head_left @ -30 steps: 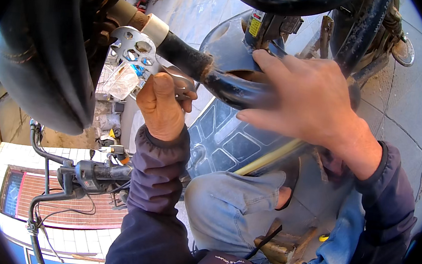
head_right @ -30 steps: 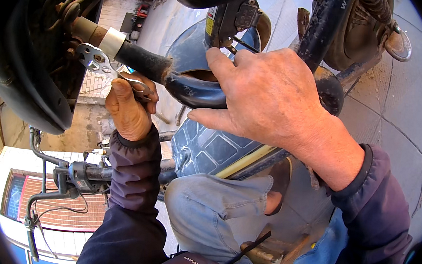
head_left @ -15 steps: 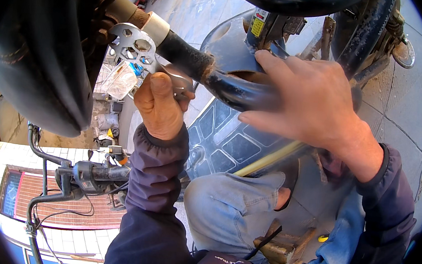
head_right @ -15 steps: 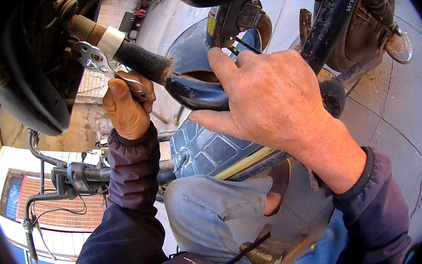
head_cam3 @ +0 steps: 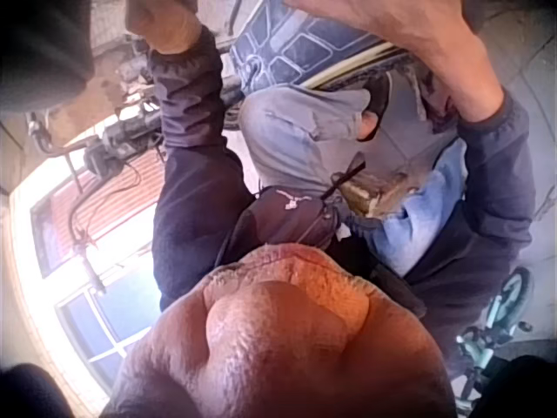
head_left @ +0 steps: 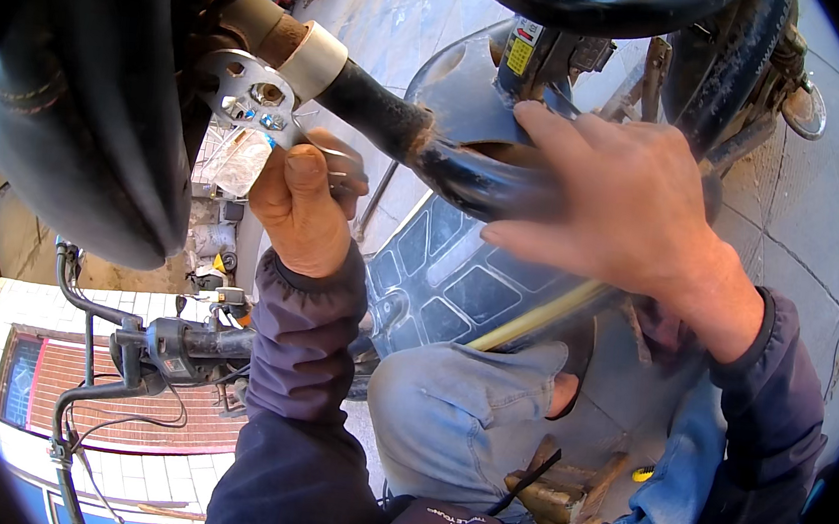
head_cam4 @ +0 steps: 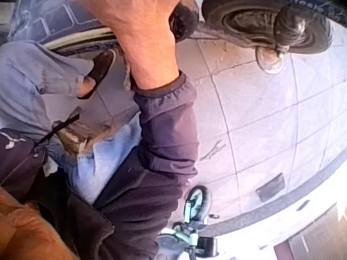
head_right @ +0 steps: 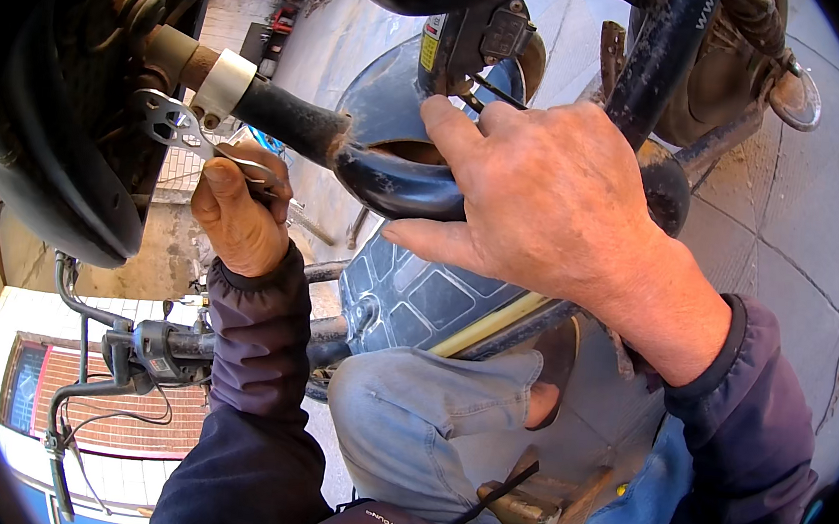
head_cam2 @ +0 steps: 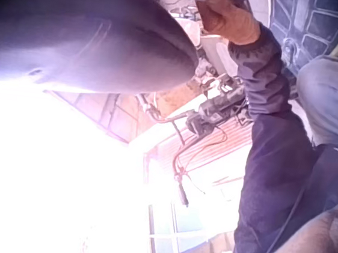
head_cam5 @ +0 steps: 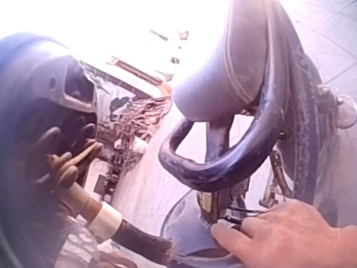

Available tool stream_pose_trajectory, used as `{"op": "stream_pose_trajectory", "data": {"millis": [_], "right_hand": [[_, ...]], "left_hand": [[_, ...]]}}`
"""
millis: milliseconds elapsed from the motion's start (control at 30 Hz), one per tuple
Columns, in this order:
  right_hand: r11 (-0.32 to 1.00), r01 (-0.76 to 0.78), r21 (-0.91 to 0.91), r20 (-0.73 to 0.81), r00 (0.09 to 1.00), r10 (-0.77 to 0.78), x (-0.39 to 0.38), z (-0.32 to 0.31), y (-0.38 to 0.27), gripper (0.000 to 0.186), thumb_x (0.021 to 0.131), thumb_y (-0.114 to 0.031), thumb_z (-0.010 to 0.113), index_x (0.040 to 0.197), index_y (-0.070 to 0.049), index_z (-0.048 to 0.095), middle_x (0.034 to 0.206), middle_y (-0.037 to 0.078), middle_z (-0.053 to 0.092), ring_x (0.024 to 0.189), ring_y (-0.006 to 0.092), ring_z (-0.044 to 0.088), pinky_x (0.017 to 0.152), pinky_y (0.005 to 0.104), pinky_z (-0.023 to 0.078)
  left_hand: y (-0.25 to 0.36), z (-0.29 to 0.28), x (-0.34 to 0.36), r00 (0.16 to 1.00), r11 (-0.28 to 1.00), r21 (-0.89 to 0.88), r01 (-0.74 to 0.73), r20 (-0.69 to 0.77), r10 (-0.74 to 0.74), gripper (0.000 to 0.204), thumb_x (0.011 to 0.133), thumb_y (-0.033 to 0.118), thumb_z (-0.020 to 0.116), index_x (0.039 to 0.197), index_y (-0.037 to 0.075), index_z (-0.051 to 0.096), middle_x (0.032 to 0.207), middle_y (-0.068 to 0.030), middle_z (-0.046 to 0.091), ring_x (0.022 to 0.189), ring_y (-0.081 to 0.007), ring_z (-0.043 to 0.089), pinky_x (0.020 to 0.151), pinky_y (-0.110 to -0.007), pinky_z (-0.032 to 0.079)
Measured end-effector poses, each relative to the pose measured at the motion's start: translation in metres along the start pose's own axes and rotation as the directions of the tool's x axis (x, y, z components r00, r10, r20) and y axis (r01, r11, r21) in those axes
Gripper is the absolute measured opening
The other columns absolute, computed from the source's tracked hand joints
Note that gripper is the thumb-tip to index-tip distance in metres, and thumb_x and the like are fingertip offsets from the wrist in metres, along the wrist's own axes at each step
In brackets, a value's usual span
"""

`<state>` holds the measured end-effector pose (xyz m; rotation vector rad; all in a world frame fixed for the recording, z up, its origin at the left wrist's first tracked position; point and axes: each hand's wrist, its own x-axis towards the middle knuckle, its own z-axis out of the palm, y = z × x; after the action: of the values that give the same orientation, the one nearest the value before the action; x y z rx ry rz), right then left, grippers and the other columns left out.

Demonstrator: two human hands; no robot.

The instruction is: The person uses a multi-bit wrench to loosen and remove a bolt from the motorcycle seat mounting area. They then lift the seat off the frame and place it on the ground. Finally, they use the wrench to adjust a bolt on the exposed seat mounting bracket.

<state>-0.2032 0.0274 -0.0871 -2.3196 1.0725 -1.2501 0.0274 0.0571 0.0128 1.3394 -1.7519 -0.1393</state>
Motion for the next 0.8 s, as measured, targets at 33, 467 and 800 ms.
{"op": "stream_pose_trajectory", "data": {"millis": [33,467,800], "right_hand": [[1.000,0.002,-0.005,-0.002,1.000,-0.002,0.000,0.000,0.000,0.074,0.063,-0.052,0.077,0.116,-0.005,0.059,0.074,0.011,0.061,0.064,0.0279,0.062,0.058,0.0371,0.047],[1.000,0.013,-0.020,-0.016,1.000,-0.013,-0.001,0.002,0.001,0.074,0.064,-0.053,0.076,0.118,-0.006,0.058,0.073,0.009,0.060,0.063,0.0259,0.061,0.057,0.0362,0.046],[0.999,0.017,-0.037,-0.025,1.000,-0.017,-0.001,0.001,0.002,0.074,0.063,-0.054,0.076,0.117,-0.007,0.058,0.073,0.009,0.060,0.062,0.0266,0.061,0.057,0.0365,0.046]], "left_hand": [[-0.002,-0.004,0.001,1.000,1.000,-0.021,0.002,-0.006,-0.003,0.054,0.090,0.056,0.052,0.073,0.006,0.051,0.060,-0.0061,0.052,0.042,-0.0085,0.042,0.037,-0.020,0.028],[-0.009,-0.028,0.004,0.993,0.993,-0.113,-0.023,-0.121,0.009,0.044,0.090,0.048,0.060,0.074,0.008,0.049,0.062,-0.0038,0.050,0.047,-0.0089,0.043,0.040,-0.019,0.027],[0.010,-0.007,-0.006,0.980,0.966,-0.242,0.086,-0.152,-0.125,0.041,0.092,0.045,0.057,0.081,0.007,0.054,0.064,-0.0053,0.053,0.042,-0.0097,0.042,0.037,-0.020,0.030]]}}
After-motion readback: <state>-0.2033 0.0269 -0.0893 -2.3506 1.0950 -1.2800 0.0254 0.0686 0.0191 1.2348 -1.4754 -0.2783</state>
